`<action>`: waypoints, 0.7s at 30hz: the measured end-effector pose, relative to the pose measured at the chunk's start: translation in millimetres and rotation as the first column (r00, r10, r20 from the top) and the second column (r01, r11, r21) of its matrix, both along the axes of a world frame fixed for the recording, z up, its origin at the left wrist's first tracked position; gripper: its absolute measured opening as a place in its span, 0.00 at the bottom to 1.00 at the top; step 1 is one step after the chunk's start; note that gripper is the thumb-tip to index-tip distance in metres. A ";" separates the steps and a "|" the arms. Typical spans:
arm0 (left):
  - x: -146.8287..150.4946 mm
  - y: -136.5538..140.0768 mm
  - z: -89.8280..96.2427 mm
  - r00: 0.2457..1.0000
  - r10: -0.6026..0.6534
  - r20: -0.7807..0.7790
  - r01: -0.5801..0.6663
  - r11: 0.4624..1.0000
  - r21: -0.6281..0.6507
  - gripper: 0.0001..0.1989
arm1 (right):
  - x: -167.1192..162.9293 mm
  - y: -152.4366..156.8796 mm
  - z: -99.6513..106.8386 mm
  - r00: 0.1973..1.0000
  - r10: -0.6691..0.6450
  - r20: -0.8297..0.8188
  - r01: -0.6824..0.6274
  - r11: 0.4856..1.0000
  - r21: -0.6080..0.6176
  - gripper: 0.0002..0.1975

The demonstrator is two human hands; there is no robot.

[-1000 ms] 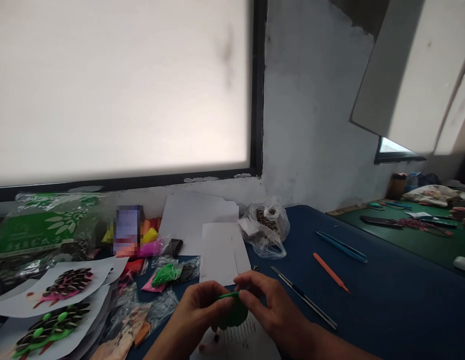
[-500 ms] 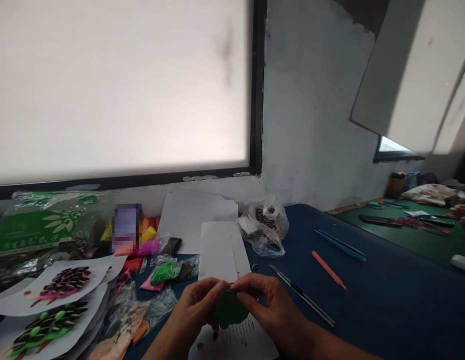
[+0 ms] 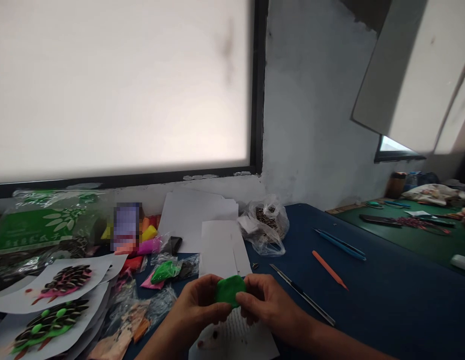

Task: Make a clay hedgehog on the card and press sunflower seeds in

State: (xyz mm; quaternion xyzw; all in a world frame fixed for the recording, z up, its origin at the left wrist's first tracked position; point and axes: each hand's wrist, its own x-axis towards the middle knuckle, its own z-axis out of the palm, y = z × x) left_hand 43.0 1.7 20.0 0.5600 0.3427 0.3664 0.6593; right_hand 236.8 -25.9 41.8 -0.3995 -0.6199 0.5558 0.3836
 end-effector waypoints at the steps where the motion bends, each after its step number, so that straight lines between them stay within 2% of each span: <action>1: 0.1 0.6 -0.7 1.000 -0.009 -0.015 0.009 1.000 -0.002 0.23 | 0.0 0.0 0.3 1.000 -0.010 -0.005 0.010 1.000 0.007 0.17; 9: 2.9 -2.8 3.7 0.998 0.066 0.000 -0.066 0.998 -0.003 0.21 | 0.4 2.1 -3.8 0.999 0.021 -0.035 -0.023 0.998 -0.054 0.18; 17: 6.2 5.4 -11.2 0.997 0.062 -0.045 -0.063 0.998 -0.025 0.25 | 0.7 -1.1 1.7 1.000 0.026 -0.003 -0.026 0.999 -0.031 0.13; 21: 6.3 -0.2 4.8 0.998 0.058 -0.021 -0.059 0.997 -0.045 0.30 | 0.3 -1.4 1.7 0.999 0.034 -0.010 -0.034 0.999 -0.028 0.12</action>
